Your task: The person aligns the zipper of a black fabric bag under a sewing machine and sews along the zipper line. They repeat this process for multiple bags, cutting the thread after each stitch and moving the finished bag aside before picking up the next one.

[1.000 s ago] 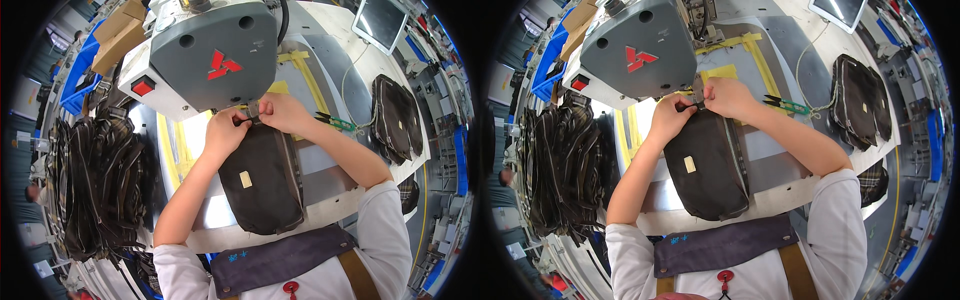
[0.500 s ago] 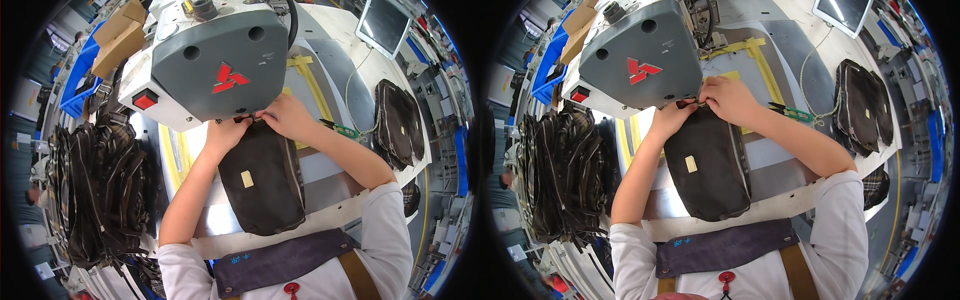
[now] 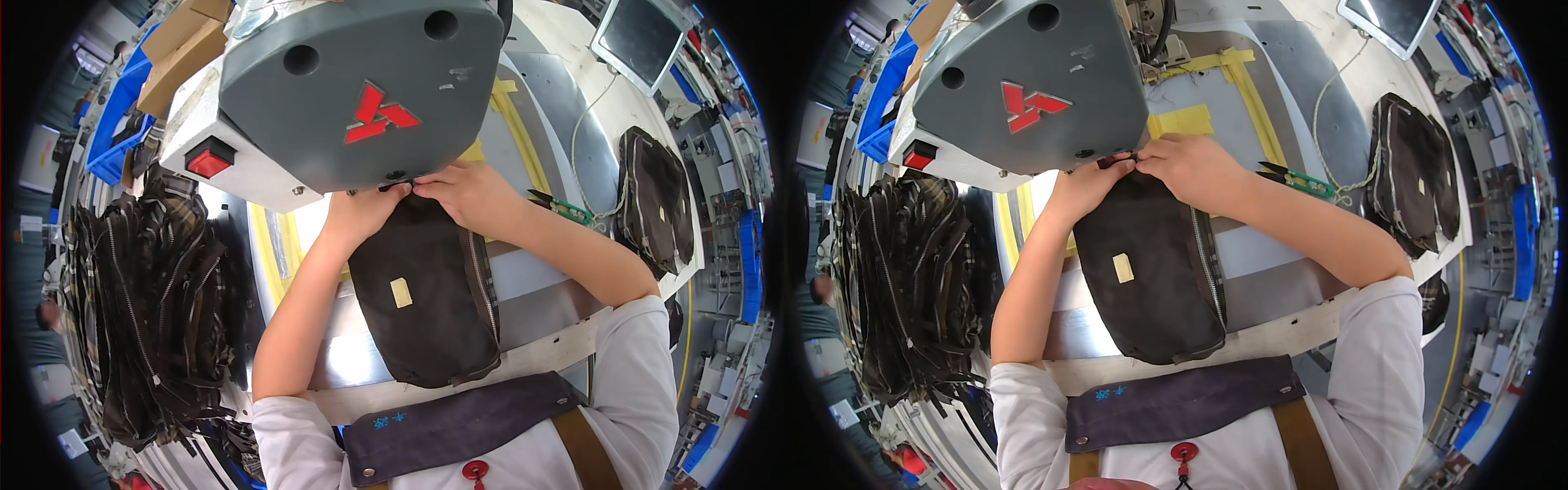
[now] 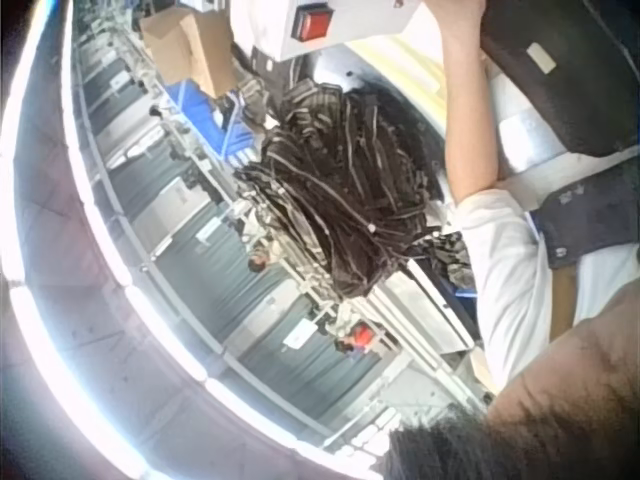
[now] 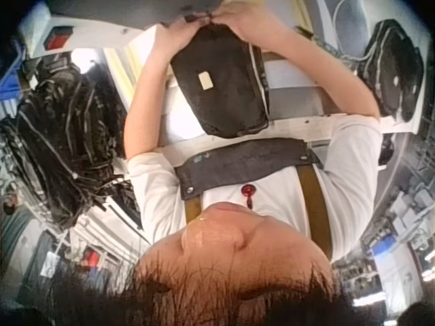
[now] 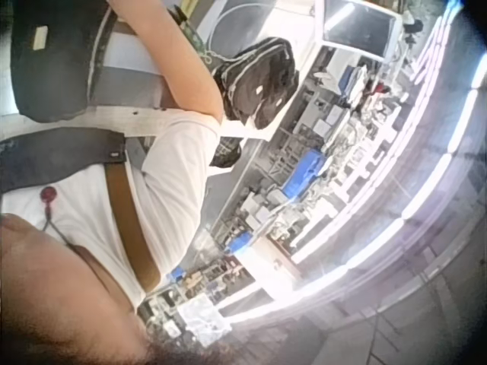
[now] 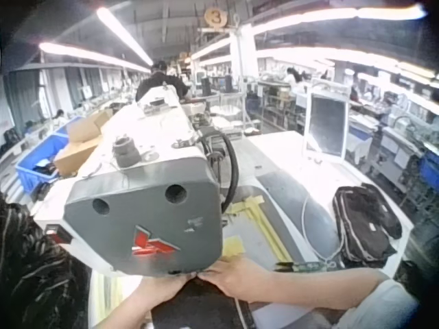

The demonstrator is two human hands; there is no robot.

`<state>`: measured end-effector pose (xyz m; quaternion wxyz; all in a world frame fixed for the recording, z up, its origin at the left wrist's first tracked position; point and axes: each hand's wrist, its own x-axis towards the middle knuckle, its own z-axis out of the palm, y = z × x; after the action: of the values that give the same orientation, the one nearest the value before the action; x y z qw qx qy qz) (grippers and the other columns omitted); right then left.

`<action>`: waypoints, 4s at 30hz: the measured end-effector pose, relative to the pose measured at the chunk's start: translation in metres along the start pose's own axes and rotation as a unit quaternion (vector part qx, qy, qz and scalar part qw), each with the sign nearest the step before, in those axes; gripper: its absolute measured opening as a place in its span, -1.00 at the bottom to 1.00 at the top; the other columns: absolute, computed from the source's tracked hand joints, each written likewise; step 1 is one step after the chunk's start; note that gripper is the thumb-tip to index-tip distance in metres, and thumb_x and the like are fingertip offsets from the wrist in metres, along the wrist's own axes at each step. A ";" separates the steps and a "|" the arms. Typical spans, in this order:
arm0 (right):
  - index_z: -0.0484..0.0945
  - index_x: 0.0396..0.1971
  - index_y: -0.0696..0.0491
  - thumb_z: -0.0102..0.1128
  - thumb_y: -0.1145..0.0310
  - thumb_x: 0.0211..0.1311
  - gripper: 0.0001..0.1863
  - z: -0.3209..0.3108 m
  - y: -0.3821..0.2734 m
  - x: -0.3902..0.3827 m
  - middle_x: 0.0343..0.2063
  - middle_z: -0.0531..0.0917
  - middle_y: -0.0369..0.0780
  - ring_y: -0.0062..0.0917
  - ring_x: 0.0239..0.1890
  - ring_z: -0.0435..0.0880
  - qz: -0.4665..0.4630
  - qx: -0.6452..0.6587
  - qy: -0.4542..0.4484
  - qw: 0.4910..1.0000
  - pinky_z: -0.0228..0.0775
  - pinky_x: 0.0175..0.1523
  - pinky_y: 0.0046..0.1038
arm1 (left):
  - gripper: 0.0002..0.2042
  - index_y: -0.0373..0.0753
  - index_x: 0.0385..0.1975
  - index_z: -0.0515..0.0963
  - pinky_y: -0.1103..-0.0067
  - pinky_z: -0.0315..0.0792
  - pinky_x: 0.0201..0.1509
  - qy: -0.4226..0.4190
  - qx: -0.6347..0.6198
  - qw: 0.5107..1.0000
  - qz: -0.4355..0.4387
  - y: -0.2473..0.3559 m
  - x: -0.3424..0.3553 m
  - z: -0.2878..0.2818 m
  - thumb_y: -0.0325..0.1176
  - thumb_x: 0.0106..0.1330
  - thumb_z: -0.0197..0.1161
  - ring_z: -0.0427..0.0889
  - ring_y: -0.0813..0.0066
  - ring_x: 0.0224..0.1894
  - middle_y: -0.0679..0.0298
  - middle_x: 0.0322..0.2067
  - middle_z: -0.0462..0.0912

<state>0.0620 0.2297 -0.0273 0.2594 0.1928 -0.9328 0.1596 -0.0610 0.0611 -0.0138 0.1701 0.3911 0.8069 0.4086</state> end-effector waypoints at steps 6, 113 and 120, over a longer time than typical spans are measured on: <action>0.59 -0.24 0.09 0.14 0.47 0.04 -0.77 -0.004 -0.009 0.002 -0.31 0.52 -0.30 -0.45 -0.28 0.60 -0.035 -0.099 -0.051 0.993 0.52 -0.20 -0.46 | -0.80 -0.30 -0.24 0.62 0.53 0.47 -0.12 0.028 0.040 0.999 -0.009 -0.002 -0.003 0.006 -0.34 0.20 0.32 0.63 0.45 -0.29 0.24 -0.37 0.68; 0.57 -0.22 0.08 0.18 0.54 -0.03 -0.71 -0.008 0.000 0.003 -0.16 0.65 -0.24 -0.37 -0.05 0.59 0.027 0.001 -0.023 0.999 0.46 0.06 -0.34 | -0.56 -0.28 -0.06 0.52 0.34 0.37 0.18 0.005 0.198 0.950 0.244 0.006 -0.045 -0.005 -0.30 0.04 0.39 0.52 0.19 0.09 0.20 0.03 0.55; 0.56 -0.11 0.15 0.09 0.46 0.09 -0.68 -0.010 -0.014 -0.003 0.00 0.61 -0.22 -0.39 0.04 0.58 0.005 -0.104 -0.084 0.991 0.45 0.12 -0.36 | -0.53 -0.26 -0.01 0.51 0.34 0.34 0.20 0.006 0.204 0.948 0.243 0.003 -0.045 -0.005 -0.26 0.06 0.38 0.52 0.21 0.10 0.23 0.06 0.55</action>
<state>0.0748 0.2220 -0.0182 0.1981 0.1730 -0.9637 0.0458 -0.0338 0.0244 -0.0107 -0.0224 0.5993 0.7547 0.2661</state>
